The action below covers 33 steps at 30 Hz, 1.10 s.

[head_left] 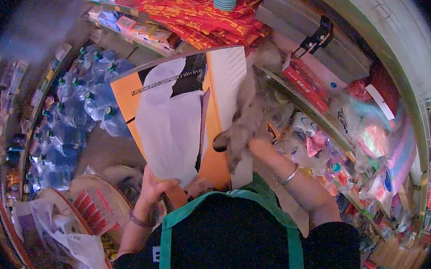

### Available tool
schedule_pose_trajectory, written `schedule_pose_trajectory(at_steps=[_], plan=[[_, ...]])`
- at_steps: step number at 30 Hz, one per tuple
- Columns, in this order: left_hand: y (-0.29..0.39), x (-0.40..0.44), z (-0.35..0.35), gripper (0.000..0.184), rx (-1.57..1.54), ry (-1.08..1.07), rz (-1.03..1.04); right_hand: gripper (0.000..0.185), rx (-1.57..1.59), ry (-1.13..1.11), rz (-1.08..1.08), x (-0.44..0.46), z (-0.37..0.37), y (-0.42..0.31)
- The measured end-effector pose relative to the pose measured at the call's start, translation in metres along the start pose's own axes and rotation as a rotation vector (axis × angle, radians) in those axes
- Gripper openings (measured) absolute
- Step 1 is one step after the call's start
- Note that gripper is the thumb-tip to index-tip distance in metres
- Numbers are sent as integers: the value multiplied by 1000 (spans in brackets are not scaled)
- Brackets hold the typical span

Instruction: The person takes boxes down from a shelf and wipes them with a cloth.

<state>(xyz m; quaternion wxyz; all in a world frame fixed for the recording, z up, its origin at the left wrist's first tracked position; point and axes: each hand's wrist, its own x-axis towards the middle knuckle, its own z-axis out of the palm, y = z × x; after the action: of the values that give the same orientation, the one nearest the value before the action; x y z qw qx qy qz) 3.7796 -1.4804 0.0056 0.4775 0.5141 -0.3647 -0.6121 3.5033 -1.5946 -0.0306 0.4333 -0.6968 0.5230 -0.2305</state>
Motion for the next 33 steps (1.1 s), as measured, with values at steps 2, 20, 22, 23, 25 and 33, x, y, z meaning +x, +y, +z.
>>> schedule_pose_trajectory(at_steps=[2,20,22,23,25,33], plan=[[-13,3,-7,52,19,48,26,35,136,-141,75,-22,21,19],[14,57,20,31,-639,488,574,36,352,-107,-25,-15,83,-17],[10,61,20,27,-596,473,602,36,388,-73,-72,-15,95,-31],[8,66,22,29,-601,490,589,36,416,-49,-84,-14,96,-35],[3,70,19,39,-607,472,581,37,553,19,-27,-2,83,-37],[6,24,-110,85,-835,181,479,37,980,193,51,39,-43,-52]])
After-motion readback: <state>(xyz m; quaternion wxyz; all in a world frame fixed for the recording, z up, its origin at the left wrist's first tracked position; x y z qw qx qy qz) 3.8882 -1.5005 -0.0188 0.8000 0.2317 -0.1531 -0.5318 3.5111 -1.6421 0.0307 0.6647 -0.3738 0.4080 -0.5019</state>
